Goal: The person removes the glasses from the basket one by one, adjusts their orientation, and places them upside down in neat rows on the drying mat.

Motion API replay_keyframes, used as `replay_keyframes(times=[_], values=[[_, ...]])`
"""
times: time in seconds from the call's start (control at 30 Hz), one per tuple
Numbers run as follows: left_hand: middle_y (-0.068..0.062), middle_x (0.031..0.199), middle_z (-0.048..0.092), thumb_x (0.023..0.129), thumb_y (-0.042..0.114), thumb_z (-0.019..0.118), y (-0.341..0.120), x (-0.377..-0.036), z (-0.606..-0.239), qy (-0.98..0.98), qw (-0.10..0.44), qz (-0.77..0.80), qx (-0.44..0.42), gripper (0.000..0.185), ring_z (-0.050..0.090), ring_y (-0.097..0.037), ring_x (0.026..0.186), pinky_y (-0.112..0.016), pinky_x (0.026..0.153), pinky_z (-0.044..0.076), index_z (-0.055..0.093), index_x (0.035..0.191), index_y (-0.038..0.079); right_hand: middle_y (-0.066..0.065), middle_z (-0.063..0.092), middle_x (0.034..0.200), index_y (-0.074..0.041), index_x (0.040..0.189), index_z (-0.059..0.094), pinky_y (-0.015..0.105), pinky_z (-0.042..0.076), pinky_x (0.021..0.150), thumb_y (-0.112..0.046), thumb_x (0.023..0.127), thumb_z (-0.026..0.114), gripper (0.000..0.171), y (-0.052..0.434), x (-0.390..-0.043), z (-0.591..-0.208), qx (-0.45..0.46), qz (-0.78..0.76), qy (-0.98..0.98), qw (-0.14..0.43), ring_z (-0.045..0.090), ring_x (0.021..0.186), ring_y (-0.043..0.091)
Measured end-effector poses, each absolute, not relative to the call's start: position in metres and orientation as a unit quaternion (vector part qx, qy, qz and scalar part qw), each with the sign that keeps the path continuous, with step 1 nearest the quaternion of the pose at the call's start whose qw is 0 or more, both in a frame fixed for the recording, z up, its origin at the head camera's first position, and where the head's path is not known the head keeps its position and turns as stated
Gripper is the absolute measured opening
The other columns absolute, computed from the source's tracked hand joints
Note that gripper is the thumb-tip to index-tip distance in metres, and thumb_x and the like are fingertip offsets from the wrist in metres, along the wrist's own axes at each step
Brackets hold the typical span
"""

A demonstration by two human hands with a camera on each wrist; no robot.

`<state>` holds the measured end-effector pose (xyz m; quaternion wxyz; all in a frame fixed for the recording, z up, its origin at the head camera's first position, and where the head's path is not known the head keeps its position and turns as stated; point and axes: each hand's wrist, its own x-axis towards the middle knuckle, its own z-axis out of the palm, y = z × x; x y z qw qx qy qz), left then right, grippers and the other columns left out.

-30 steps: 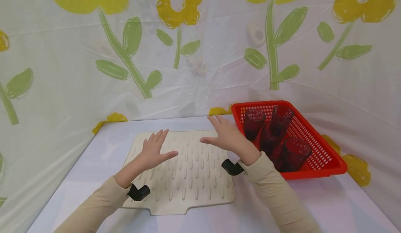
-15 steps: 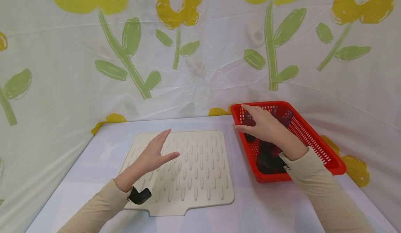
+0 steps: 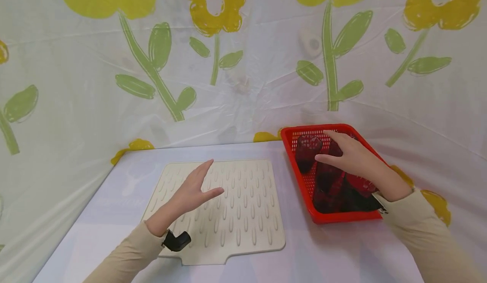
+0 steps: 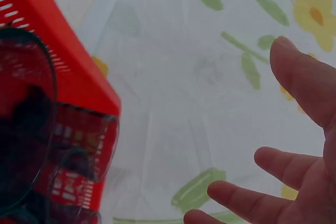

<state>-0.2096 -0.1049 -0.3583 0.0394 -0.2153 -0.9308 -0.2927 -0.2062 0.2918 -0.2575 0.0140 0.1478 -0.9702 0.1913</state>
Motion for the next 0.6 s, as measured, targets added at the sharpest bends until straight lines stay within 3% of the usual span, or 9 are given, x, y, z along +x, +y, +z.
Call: replay_keyframes(times=[0.27,0.6], values=[[-0.012,0.149,0.025,0.081,0.05,0.061,-0.103,-0.207,-0.364,-0.928,0.032,-0.313,-0.201,0.088,0.024,-0.03,0.136,-0.051,0.107,0.023,0.018,0.146,0.009,0.035,0.027,0.138,0.005,0.142,0.02,0.065,0.026,0.093,-0.039,0.085,0.062,0.083,0.317,-0.205,-0.268,0.131,0.211,-0.969,-0.008,0.027,0.123,0.051],[-0.01,0.149,0.026,0.082,0.049,0.062,-0.096,-0.201,-0.367,-0.912,0.025,-0.347,-0.216,0.087,0.024,-0.029,0.136,-0.049,0.107,0.024,0.019,0.146,0.009,0.038,0.029,0.134,0.012,0.137,0.023,0.067,0.025,0.09,-0.03,0.084,0.065,0.079,0.346,-0.205,-0.285,0.137,0.23,-0.963,0.017,0.026,0.12,0.055]])
